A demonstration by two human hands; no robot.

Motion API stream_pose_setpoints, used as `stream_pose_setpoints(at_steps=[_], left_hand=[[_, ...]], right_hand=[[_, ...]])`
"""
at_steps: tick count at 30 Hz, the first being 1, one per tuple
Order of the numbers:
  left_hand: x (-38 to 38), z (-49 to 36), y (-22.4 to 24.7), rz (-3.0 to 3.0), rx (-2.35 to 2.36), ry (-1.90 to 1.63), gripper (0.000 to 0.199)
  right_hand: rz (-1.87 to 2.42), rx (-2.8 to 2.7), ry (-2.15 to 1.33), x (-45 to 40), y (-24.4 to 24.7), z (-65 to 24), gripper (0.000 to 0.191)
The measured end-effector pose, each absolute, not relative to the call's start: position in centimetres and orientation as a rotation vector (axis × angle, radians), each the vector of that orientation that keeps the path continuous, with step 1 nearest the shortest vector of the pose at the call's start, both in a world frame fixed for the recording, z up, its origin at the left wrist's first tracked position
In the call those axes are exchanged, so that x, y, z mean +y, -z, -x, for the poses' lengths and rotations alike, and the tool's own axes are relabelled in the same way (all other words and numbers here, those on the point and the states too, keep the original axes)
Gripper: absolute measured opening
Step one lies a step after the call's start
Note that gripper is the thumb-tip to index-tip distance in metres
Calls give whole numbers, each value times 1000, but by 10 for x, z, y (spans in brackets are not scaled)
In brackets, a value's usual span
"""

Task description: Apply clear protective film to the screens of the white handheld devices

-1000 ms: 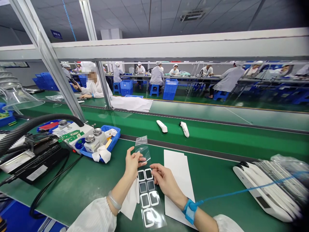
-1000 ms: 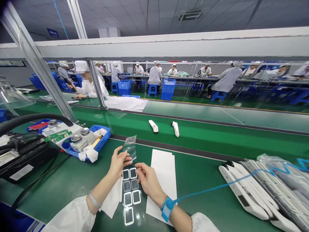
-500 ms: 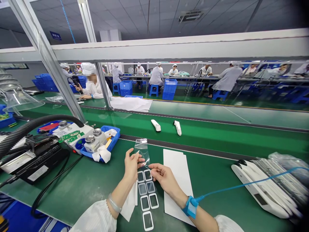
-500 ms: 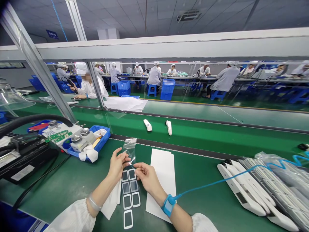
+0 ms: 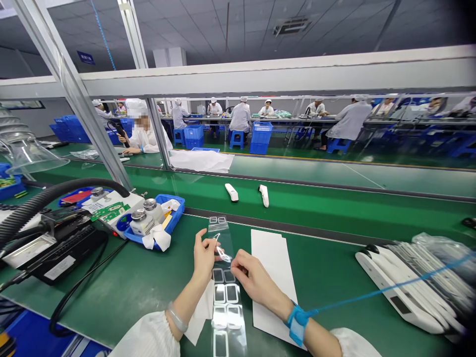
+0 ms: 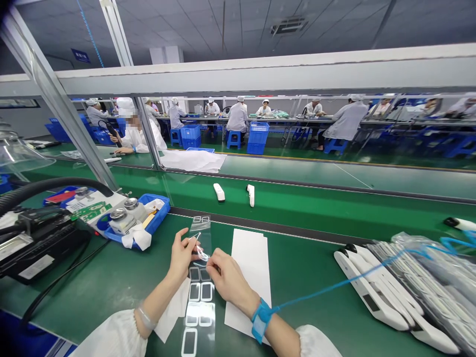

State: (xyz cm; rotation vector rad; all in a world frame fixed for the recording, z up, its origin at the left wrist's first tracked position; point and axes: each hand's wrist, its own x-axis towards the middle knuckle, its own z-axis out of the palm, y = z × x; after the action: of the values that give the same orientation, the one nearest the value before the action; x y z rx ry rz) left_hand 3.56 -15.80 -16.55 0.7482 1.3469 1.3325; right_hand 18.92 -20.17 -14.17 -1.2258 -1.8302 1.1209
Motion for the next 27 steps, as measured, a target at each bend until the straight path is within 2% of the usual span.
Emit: stream_pose_setpoints(at_steps=[3, 10, 14, 18, 23, 27], left_hand=[[-156, -31, 172, -795, 1384, -1312, 57], [-155, -8, 175, -970, 1566, -1324, 46], [-122, -13, 164, -1331, 1656, -1281, 41], [-48, -65, 156, -1519, 1544, -1105, 31], [45, -158, 160, -1529, 1566, -880, 45], [82, -193, 165, -1457, 1650, -838, 37]], right_hand=[[1203, -1721, -1112, -204, 133, -203, 25], [1403, -990, -1538, -194, 144, -258, 41], [1431, -854, -1630, -194, 156, -277, 43], [1411, -843, -1499, -193, 167, -283, 44], [1417, -867, -1339, -189, 176, -290, 42], [1443, -835, -1345, -184, 183, -297, 45]])
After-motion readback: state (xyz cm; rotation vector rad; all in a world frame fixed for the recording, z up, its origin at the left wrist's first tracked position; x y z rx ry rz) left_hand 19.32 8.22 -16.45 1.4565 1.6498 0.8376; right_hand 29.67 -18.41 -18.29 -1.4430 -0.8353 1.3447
